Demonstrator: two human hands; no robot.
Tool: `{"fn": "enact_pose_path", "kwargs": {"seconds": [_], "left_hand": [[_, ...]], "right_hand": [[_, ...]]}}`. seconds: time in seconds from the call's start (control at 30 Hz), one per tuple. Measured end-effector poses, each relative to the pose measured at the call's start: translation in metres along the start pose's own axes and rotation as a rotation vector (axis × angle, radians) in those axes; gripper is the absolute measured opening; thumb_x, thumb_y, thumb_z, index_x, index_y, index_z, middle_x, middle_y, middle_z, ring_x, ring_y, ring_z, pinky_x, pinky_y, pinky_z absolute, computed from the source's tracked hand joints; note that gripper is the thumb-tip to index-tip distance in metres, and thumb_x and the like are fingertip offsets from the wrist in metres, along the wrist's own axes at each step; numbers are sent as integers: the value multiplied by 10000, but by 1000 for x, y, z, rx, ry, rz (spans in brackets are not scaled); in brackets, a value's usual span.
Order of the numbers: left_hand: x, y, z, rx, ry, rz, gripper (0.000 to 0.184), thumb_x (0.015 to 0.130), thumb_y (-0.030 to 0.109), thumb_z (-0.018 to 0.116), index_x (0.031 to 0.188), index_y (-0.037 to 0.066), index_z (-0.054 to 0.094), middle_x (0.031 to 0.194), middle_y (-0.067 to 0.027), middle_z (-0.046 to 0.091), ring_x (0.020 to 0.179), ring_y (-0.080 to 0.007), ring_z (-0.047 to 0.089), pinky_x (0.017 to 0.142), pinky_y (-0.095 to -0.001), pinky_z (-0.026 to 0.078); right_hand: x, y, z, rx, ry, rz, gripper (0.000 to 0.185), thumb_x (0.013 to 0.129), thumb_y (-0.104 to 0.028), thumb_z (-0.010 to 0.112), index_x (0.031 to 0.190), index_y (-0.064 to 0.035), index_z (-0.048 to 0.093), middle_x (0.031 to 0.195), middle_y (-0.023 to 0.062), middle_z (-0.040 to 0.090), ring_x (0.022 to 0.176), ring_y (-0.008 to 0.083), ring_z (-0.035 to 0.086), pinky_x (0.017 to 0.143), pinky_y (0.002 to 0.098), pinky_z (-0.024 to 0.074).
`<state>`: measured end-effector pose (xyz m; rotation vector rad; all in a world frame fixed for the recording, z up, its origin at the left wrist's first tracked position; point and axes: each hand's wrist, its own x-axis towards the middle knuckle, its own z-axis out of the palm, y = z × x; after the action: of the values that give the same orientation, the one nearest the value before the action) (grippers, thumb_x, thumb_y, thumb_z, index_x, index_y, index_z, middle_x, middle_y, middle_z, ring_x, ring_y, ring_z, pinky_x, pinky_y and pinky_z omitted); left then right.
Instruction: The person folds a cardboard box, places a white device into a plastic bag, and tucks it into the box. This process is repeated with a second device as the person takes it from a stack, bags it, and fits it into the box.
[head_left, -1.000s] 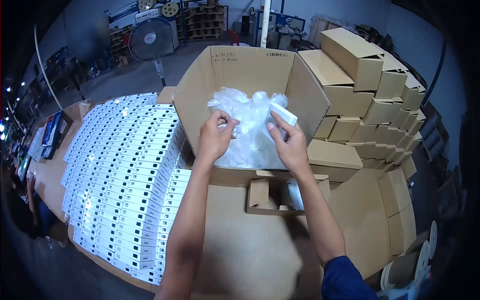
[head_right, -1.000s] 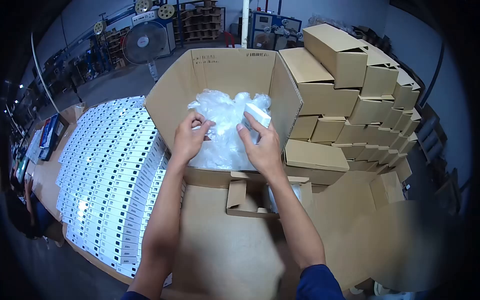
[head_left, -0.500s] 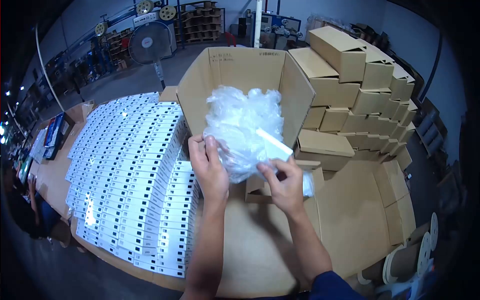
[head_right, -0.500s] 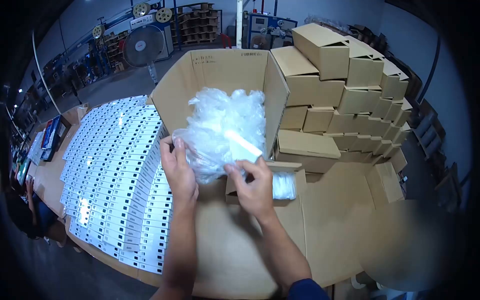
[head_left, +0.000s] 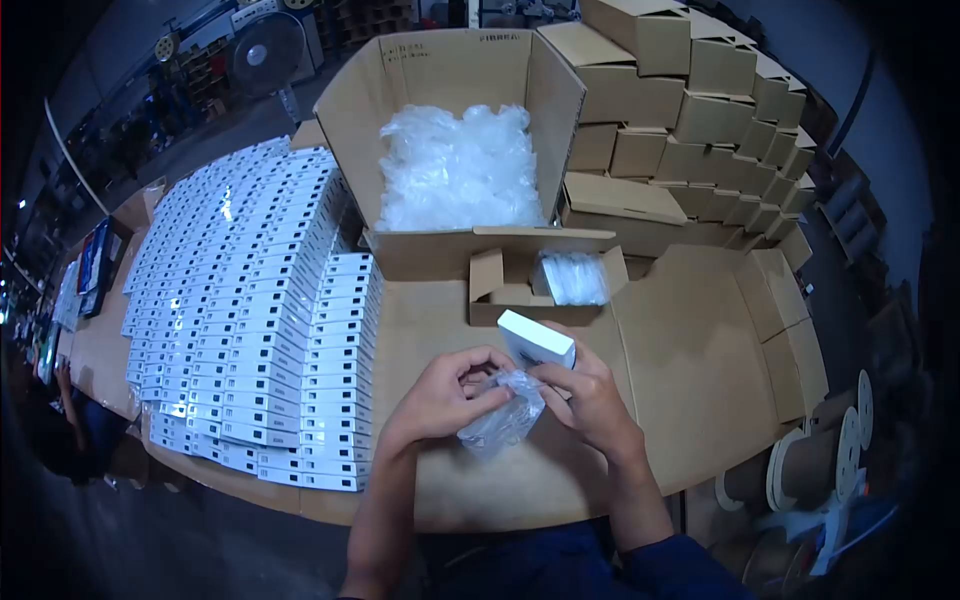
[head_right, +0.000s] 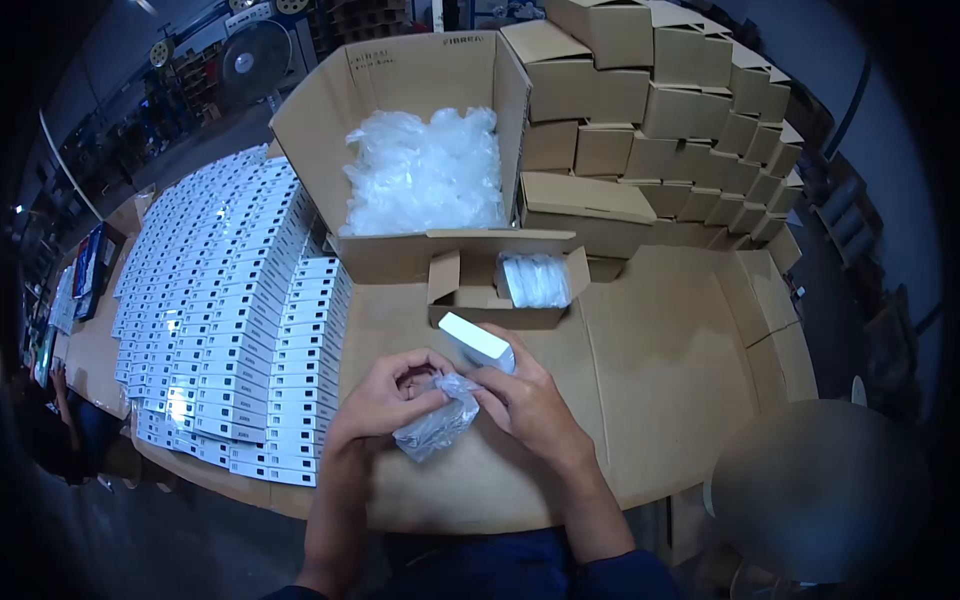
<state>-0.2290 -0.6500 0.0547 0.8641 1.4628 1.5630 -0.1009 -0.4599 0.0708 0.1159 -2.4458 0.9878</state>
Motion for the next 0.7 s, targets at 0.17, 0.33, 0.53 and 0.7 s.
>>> {"fn": "enact_pose_path", "kwargs": {"seconds": [0.17, 0.33, 0.53, 0.7], "left_hand": [[-5, -20, 10, -77, 19, 92, 198, 947, -16, 687, 1087, 4, 548, 1017, -30, 620, 867, -54, 605, 752, -217, 510], [-15, -3, -4, -53, 126, 88, 139, 969, 0, 661, 1049, 12, 548, 969, -53, 626, 730, -50, 561, 614, -203, 476], [-16, 11, -12, 152, 646, 268, 146, 973, 52, 672, 1091, 8, 596, 835, -19, 617, 679, -60, 544, 585, -204, 435], [-35, 28, 54, 886, 537, 328, 235, 909, 171, 740, 1015, -35, 699, 927, -136, 704, 802, -232, 673, 766, -330, 540]], "right_hand": [[-21, 0, -1, -2, -58, 47, 183, 825, -32, 797, 997, 0, 742, 1329, 260, 587, 1151, 435, 643, 938, 451, 546], [-42, 2, -7, 66, -113, 152, 134, 861, -67, 781, 954, 22, 741, 1287, 266, 598, 1090, 430, 656, 930, 450, 538], [-67, -2, -7, 64, -71, 440, 105, 875, -52, 748, 912, 45, 732, 1267, 279, 599, 1075, 432, 662, 934, 446, 533], [-76, -6, 11, -103, 122, 325, 117, 859, -29, 740, 949, 45, 729, 1313, 293, 568, 1095, 452, 655, 940, 461, 537]]}}
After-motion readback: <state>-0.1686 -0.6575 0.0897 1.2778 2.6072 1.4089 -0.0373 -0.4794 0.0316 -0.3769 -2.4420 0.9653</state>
